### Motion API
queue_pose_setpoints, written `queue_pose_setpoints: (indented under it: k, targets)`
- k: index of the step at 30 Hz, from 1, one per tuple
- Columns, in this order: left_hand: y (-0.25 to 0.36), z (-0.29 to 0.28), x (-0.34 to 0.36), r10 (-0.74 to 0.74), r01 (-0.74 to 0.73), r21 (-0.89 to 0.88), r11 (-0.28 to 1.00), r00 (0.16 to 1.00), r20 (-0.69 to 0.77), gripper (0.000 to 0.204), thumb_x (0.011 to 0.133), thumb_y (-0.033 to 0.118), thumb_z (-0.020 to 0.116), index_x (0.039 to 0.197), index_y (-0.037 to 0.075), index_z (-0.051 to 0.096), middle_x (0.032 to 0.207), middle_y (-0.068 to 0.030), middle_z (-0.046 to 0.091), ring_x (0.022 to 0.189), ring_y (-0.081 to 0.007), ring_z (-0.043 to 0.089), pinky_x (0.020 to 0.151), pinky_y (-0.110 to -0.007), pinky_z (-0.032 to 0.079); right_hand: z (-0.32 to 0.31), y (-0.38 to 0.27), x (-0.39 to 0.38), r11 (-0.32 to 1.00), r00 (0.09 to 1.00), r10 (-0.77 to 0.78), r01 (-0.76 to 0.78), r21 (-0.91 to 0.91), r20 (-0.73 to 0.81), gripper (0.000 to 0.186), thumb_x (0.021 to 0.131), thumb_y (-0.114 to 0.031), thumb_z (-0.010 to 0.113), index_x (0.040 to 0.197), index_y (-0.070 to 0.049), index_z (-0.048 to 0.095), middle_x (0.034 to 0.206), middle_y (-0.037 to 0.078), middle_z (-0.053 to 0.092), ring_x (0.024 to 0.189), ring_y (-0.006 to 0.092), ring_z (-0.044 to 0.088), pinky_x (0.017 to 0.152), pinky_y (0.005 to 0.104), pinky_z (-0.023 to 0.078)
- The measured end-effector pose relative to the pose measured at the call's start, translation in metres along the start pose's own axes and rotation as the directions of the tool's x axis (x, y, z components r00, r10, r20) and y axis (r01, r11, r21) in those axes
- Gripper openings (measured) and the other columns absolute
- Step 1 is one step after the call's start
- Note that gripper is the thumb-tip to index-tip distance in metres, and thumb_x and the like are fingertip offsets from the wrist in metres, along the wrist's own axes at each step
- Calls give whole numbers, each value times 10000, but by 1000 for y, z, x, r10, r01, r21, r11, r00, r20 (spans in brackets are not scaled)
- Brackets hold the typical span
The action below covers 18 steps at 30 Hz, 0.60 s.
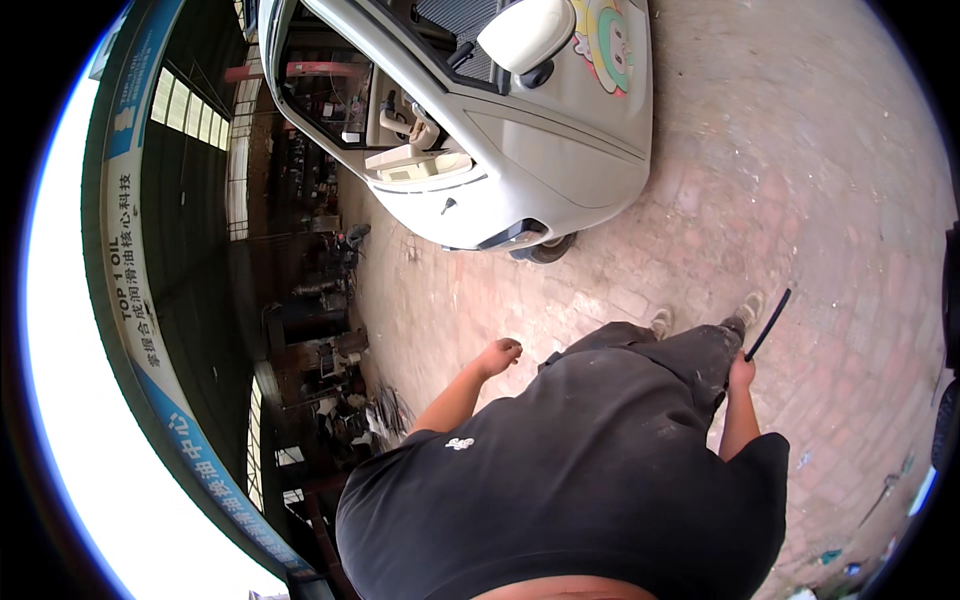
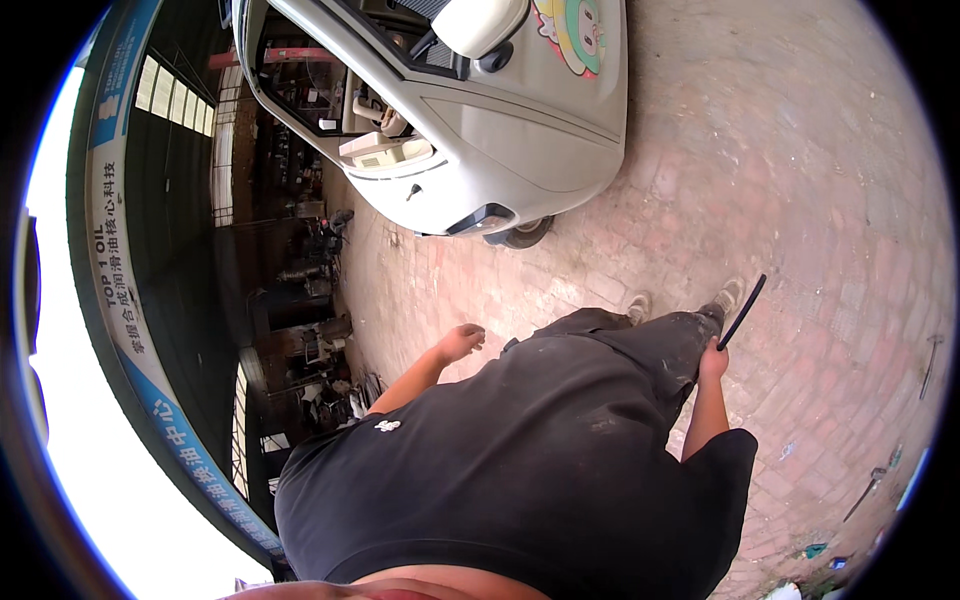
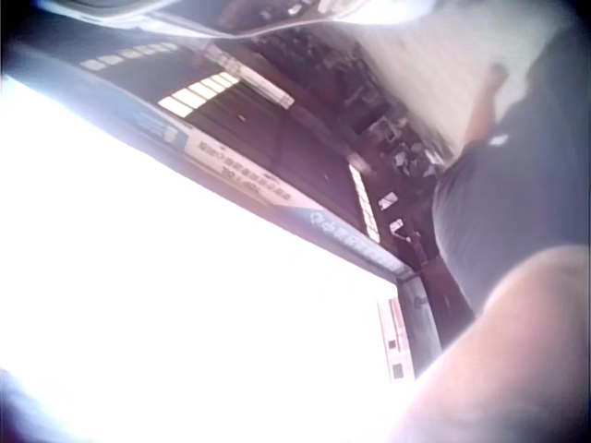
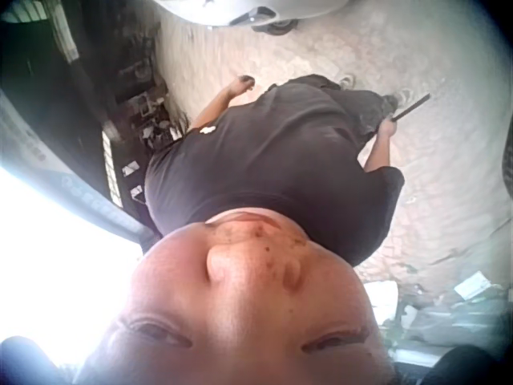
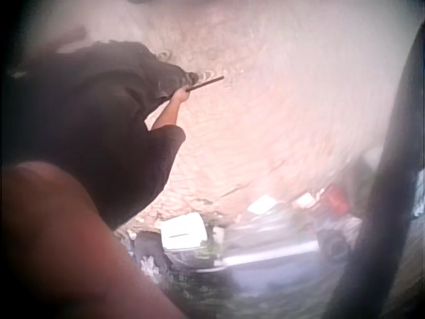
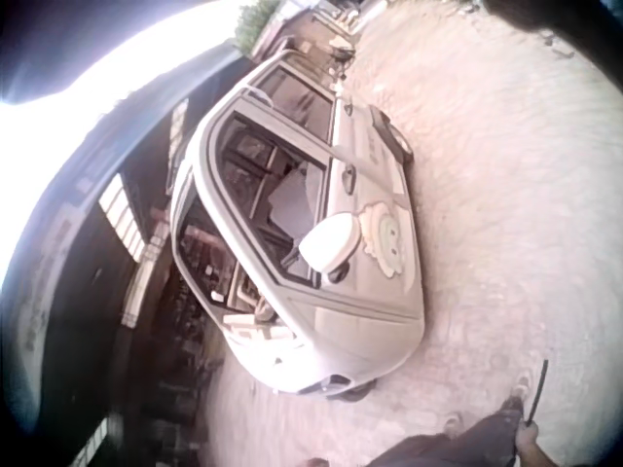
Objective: The person installs a black rubber weather seal along the edges of a white car door. They first fit the seal along the exterior door frame, then move to the interior side to press the seal into the door channel, ensuring it is seated along the entire perimeter.
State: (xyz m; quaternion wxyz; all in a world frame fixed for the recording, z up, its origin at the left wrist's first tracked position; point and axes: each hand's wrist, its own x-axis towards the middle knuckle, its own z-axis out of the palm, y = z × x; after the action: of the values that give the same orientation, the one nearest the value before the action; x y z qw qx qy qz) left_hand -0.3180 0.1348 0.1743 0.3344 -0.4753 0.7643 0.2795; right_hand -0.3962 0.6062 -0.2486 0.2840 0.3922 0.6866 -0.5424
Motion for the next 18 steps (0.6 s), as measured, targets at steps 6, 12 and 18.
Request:
queue_pose_setpoints:
  k: [6,12,18]
  targets:
    - [-27,18,-40,-207,206,21,978,977,55,410,924,294,593,1191,-13,647,1003,-121,706,854,-210,690,743,-345,543,1,0,28,959,992,-82,104,-264,94,397,945,-362,618,917,30,670,822,153,694,784,293,656,759,416,493]
    - [-20,32,-40,-277,278,3,961,956,93,413,908,322,592,1166,9,667,969,-101,706,836,-199,691,690,-340,540,-19,-25,37,932,985,-77,125,-340,152,394,927,-336,628,963,54,670,871,199,705,804,330,664,776,425,500]
    - [31,37,7,-171,170,22,985,978,120,420,914,332,578,1172,13,666,971,-111,709,818,-200,695,680,-349,549,-56,-45,69,922,985,-106,149,-357,136,377,903,-326,628,924,49,665,803,197,678,758,339,648,739,440,500]
